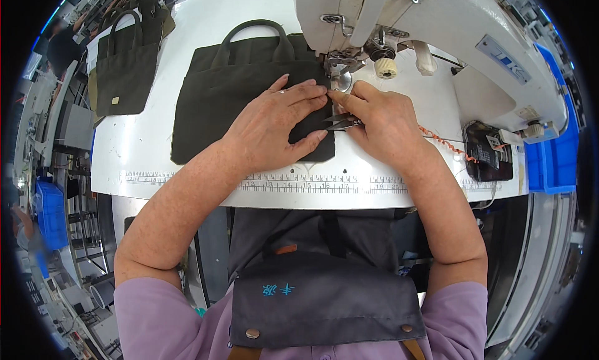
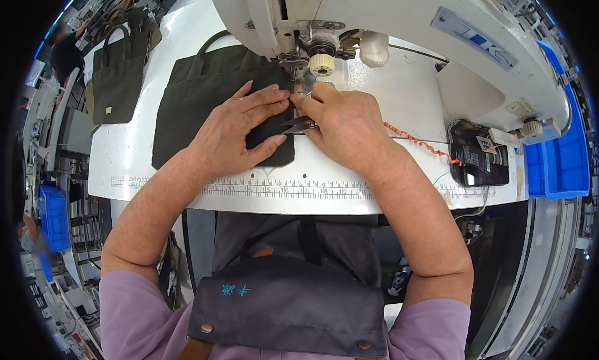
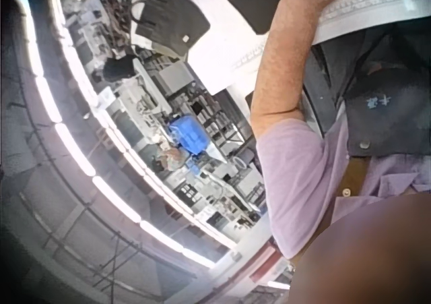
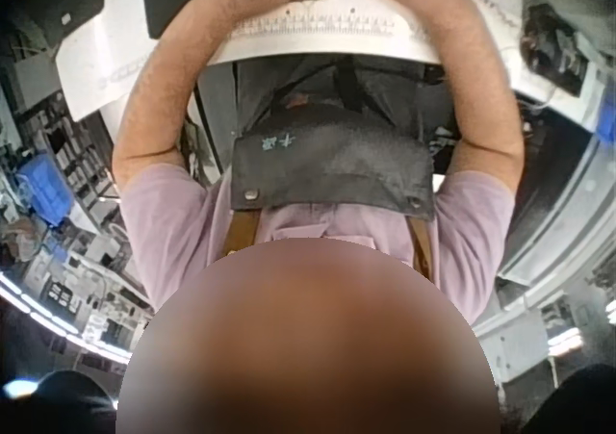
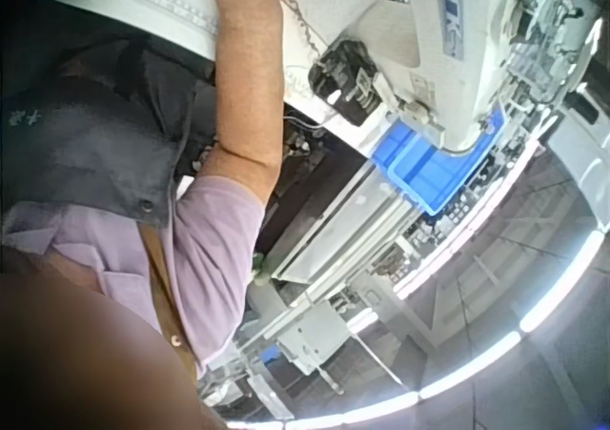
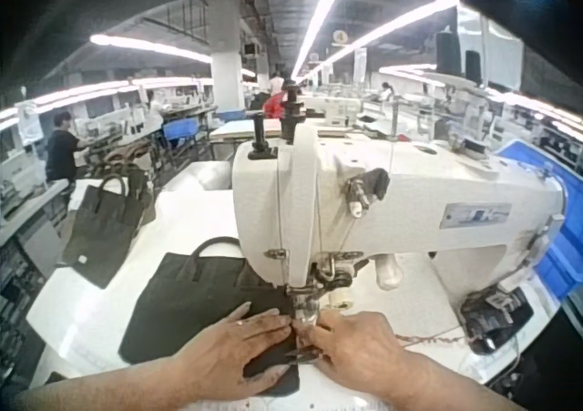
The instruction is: Sewing fabric components together to assemble a canvas bag using an industrial sewing machine.
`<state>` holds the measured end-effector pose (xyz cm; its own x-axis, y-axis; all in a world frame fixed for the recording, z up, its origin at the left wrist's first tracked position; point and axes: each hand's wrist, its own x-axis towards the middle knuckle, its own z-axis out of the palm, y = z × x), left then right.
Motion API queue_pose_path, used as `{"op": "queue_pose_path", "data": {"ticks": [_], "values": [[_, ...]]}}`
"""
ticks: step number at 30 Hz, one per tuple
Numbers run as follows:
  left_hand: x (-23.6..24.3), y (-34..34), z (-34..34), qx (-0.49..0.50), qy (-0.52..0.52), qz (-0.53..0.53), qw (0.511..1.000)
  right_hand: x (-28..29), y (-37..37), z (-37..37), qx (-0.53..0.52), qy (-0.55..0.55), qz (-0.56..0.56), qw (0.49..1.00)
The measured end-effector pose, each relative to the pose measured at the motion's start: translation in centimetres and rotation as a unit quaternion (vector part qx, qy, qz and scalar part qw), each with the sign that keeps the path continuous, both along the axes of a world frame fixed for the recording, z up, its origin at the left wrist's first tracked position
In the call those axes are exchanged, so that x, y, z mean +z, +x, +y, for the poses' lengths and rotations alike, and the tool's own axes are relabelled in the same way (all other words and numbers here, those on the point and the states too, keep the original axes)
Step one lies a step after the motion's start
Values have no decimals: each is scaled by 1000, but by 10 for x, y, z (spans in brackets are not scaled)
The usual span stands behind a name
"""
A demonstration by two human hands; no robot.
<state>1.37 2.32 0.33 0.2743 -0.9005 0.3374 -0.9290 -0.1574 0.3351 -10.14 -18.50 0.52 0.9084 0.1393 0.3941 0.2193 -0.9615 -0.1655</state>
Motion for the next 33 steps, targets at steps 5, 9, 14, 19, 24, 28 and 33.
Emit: {"op": "queue_pose_path", "data": {"ticks": [5, 9, 14, 19, 24, 28, 33], "values": [[-3, 14, -10, 6, -5, -7, 1000, 1, 5, 2, -58, -13, 23, 998], [-4, 22, -17, 23, 1, 6, 1000, 1, 5, -2, -53, -5, 14, 999], [3, 28, -11, 2, -8, 23, 1000, 0, 4, -15, -4, 56, 14, 998], [9, 21, -5, -53, -30, -15, 998, -2, 3, -21, 83, 105, -2, 991], [7, 5, 0, -60, -70, -21, 996, 1, -2, -18, 114, 131, 20, 985], [3, -2, -1, -44, -85, -12, 995, 3, -4, -16, 147, 151, 33, 977], [4, -2, -1, -81, -72, -37, 993, 4, -8, -18, 154, 164, 75, 971]]}}
